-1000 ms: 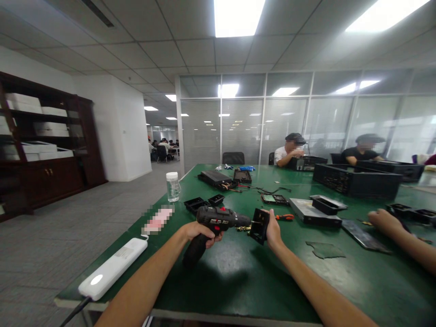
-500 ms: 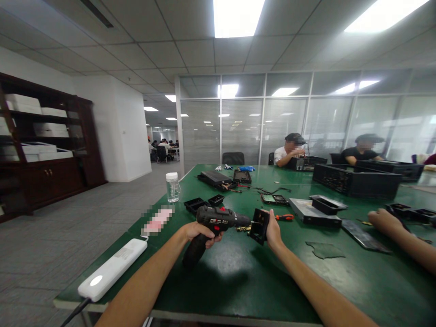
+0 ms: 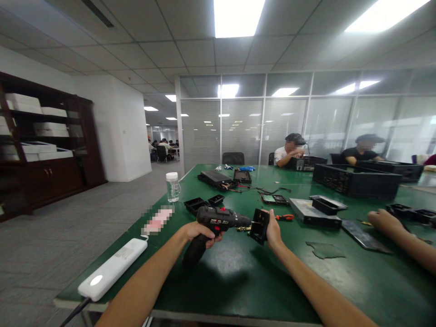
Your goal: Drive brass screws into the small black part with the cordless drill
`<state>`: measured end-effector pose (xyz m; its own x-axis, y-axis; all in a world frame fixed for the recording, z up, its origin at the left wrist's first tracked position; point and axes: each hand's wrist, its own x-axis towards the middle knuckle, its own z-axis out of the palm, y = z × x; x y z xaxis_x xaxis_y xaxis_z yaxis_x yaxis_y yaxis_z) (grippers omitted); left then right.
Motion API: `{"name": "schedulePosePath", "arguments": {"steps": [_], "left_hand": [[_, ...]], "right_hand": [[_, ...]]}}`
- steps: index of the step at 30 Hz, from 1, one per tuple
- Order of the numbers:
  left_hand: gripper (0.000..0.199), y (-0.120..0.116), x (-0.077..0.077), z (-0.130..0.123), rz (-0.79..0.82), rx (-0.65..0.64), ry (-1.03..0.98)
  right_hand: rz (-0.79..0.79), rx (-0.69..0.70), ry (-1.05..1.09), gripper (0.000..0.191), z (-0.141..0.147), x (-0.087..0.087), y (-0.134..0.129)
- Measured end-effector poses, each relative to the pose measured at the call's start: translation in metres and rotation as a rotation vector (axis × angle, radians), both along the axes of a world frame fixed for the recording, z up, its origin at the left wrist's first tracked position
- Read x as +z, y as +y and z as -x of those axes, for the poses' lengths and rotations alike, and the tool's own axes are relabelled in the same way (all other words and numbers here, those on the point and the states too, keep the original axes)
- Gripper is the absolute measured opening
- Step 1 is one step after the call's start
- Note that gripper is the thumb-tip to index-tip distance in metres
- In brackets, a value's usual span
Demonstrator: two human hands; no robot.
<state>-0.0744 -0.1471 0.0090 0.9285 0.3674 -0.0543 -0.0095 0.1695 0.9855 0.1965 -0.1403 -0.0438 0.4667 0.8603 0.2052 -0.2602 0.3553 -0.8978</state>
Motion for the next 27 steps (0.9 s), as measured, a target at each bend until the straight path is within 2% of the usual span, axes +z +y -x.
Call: {"name": "schedulePosePath", "arguments": {"steps": [7,17,27], "left_hand": [[0.038,0.0008,0.0011,0.0001,0.017,-0.001,-0.007],[0.039,-0.0029,-0.0005,0.0000,-0.066,0.004,-0.006],[0.039,-0.0035,0.0006,-0.0004,-0.070,-0.005,-0.001]], "right_hand": [[-0.004,0.010,0.004,0.052,0.0014,0.0016,-0.0006],[0.003,0.003,-0.007,0.052,0.0009,0.0008,-0.0019],[0.003,-0.024,-0.005,0.053,0.0032,0.0051,-0.0051]]}}
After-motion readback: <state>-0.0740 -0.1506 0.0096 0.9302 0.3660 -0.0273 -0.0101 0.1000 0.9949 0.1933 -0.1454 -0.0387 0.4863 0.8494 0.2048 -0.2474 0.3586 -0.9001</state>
